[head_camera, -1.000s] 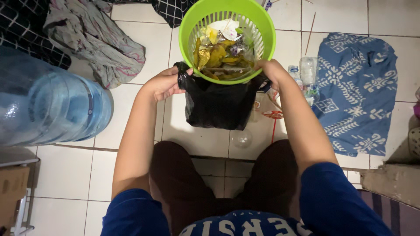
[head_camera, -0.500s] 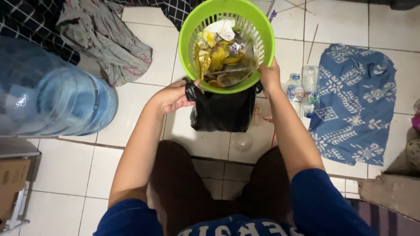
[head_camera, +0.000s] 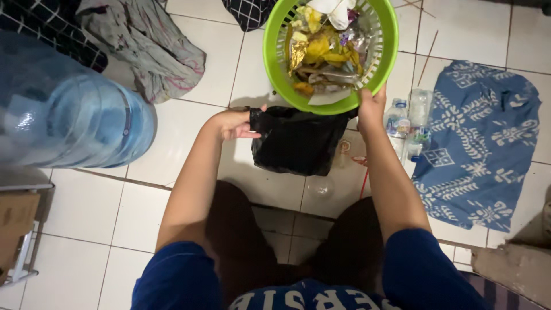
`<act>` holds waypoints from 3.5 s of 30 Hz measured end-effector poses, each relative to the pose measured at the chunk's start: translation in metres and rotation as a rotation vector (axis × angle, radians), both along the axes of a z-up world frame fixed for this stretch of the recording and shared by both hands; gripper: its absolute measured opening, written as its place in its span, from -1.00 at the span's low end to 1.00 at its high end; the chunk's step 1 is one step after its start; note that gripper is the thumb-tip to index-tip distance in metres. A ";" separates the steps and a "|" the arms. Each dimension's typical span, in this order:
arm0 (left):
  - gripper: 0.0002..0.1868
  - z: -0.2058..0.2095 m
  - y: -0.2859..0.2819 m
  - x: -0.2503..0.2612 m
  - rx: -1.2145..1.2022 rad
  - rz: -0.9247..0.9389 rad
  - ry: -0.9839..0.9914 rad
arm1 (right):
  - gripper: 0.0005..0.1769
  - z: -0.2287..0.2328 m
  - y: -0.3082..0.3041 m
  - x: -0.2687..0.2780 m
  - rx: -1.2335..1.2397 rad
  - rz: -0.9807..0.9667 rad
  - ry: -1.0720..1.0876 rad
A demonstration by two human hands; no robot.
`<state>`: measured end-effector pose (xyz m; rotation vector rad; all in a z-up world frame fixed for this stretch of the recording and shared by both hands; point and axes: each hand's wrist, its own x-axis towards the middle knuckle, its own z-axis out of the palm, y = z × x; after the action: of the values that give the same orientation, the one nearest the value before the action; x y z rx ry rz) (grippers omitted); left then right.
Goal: The person sorts waste from a green plastic basket into a black plastic bag. They pick up items one by one, including food scraps, plastic bottles, and wrappers, and place them into the bag. The person also picks up spilled items from the floor and puts them into the bag.
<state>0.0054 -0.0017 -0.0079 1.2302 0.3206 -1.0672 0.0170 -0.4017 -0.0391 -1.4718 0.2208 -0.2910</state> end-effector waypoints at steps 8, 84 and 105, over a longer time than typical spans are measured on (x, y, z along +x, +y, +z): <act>-0.35 -0.023 -0.014 0.016 0.107 -0.122 0.058 | -0.44 0.005 -0.009 -0.008 -0.063 0.091 0.015; -0.44 0.038 -0.032 -0.041 0.996 0.121 -1.479 | -0.71 -0.105 -0.048 -0.047 0.607 0.610 1.683; -0.53 0.052 -0.042 -0.048 0.859 0.435 -1.769 | -0.85 -0.056 -0.062 -0.045 0.123 0.232 0.913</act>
<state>-0.0431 -0.0441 0.0444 2.2257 -0.3978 0.8448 -0.0281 -0.4638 -0.0952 -1.4044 0.7739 0.5965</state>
